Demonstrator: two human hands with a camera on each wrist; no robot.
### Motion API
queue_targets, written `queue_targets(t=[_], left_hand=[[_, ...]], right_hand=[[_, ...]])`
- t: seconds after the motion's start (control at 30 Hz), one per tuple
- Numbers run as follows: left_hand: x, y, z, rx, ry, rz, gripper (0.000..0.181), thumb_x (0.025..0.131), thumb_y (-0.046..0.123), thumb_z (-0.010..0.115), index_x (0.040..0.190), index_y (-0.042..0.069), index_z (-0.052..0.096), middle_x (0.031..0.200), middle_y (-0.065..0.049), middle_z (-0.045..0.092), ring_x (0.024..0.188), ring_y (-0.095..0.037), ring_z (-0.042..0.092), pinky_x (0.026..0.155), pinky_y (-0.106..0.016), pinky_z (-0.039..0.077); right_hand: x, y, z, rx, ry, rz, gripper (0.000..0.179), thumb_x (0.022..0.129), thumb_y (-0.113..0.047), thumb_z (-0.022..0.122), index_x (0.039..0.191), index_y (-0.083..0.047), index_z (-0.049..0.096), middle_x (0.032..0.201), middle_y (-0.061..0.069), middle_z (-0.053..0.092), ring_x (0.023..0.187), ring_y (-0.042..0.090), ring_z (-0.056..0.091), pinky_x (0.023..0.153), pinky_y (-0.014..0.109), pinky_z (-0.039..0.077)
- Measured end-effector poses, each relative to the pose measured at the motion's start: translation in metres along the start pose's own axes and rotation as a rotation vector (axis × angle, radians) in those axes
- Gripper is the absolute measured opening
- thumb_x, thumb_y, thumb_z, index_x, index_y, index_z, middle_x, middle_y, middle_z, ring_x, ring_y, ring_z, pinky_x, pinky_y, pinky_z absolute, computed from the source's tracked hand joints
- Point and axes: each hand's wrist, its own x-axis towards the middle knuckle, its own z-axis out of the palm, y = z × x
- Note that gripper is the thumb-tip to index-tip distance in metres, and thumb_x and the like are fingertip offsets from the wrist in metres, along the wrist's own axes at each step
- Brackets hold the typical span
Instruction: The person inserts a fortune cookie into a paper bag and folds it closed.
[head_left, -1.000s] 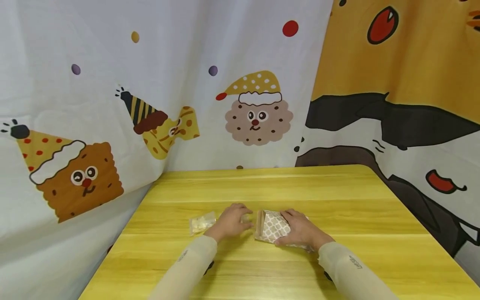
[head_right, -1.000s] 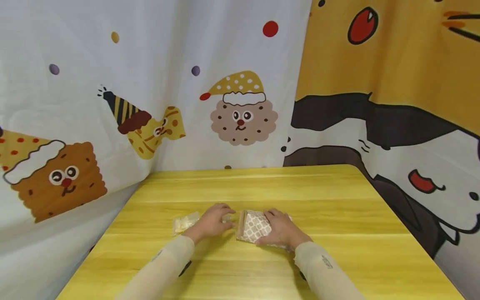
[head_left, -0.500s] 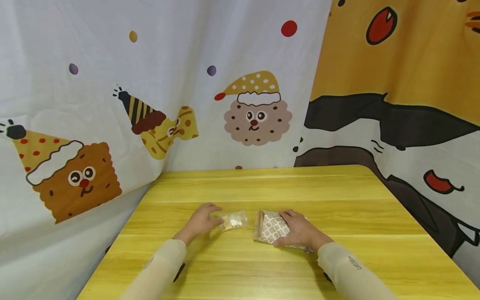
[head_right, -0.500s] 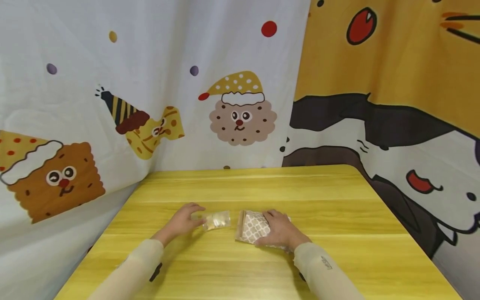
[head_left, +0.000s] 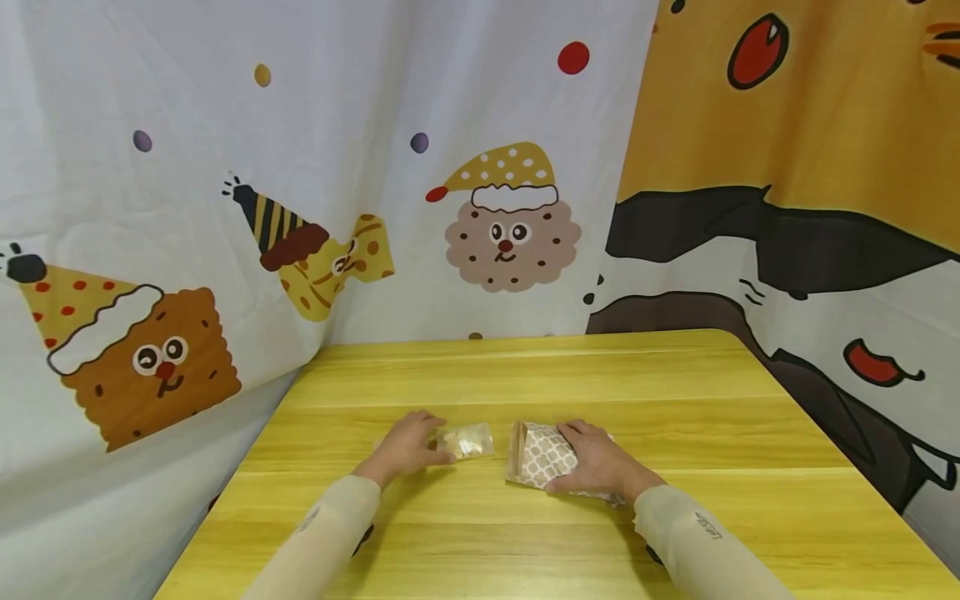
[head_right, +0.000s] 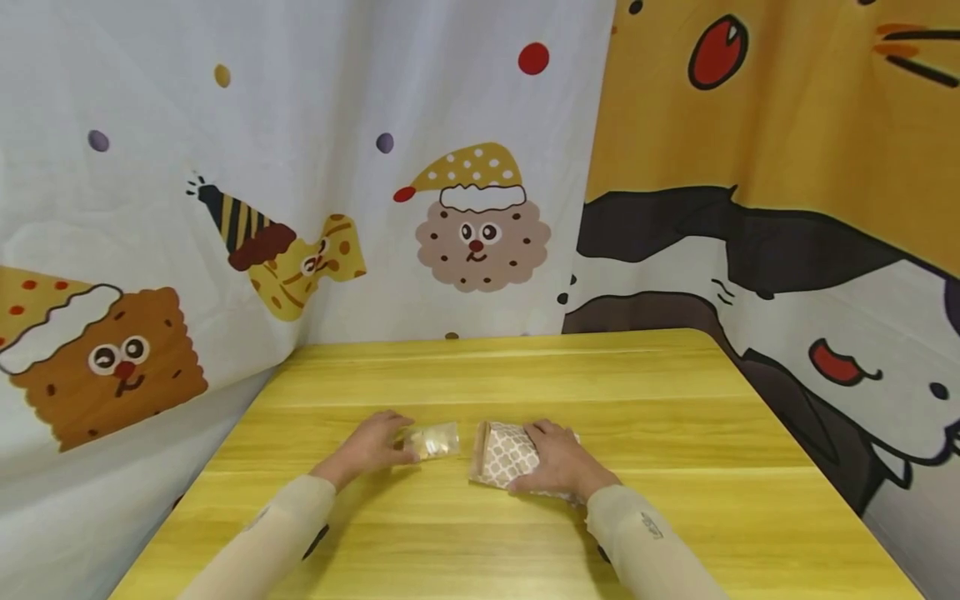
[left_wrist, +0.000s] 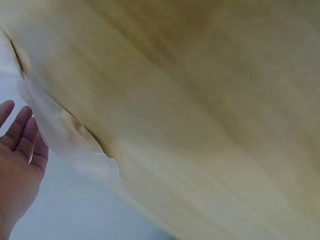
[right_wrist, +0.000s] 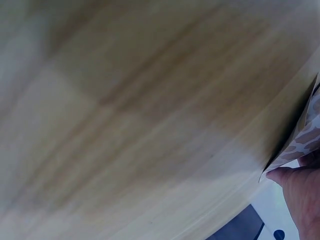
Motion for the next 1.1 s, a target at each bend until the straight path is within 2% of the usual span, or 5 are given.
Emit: queue_targets(t=[0.17,0.4,0.73,0.93,1.1], left_hand=[[0.005,0.004,0.002,0.084,-0.025,0.046,0.083,0.079,0.054,0.079,0.141,0.004,0.054,0.140,-0.017,0.051,0.132,-0.039,0.043,0.109,-0.057,0.032],[0.008,0.004,0.006,0.144,-0.023,0.064,0.076,0.080,0.050,0.080,0.137,0.004,0.058,0.134,-0.014,0.055,0.125,-0.034,0.048,0.108,-0.057,0.033],[0.009,0.002,0.009,0.107,0.010,0.084,0.064,0.082,0.042,0.081,0.130,0.005,0.061,0.124,-0.009,0.057,0.118,-0.031,0.051,0.103,-0.056,0.037],[0.008,0.008,0.006,0.094,0.057,0.157,0.059,0.083,0.039,0.080,0.129,0.007,0.062,0.120,-0.003,0.057,0.115,-0.026,0.051,0.101,-0.050,0.041],[0.008,0.018,0.006,0.111,0.069,0.222,0.062,0.082,0.041,0.080,0.130,0.006,0.062,0.122,-0.005,0.058,0.116,-0.026,0.052,0.102,-0.048,0.042]], right_hand=[[0.000,0.000,0.000,0.004,0.000,-0.002,0.121,0.066,-0.078,0.073,0.153,-0.004,0.034,0.155,0.020,0.032,0.140,0.046,0.029,0.107,0.065,0.031],[0.001,0.000,0.001,-0.005,0.003,-0.005,0.120,0.066,-0.077,0.073,0.153,-0.003,0.035,0.155,0.021,0.032,0.140,0.046,0.029,0.107,0.064,0.030],[0.000,0.000,0.001,-0.007,0.001,-0.017,0.120,0.067,-0.077,0.073,0.153,-0.002,0.035,0.154,0.022,0.032,0.140,0.046,0.029,0.107,0.064,0.031],[-0.001,-0.002,0.000,-0.003,-0.002,-0.012,0.118,0.068,-0.074,0.075,0.153,-0.002,0.035,0.154,0.021,0.032,0.139,0.046,0.030,0.106,0.064,0.032],[0.000,-0.003,0.000,-0.017,-0.002,-0.007,0.119,0.067,-0.075,0.074,0.153,-0.003,0.035,0.154,0.020,0.034,0.139,0.045,0.031,0.107,0.063,0.032]])
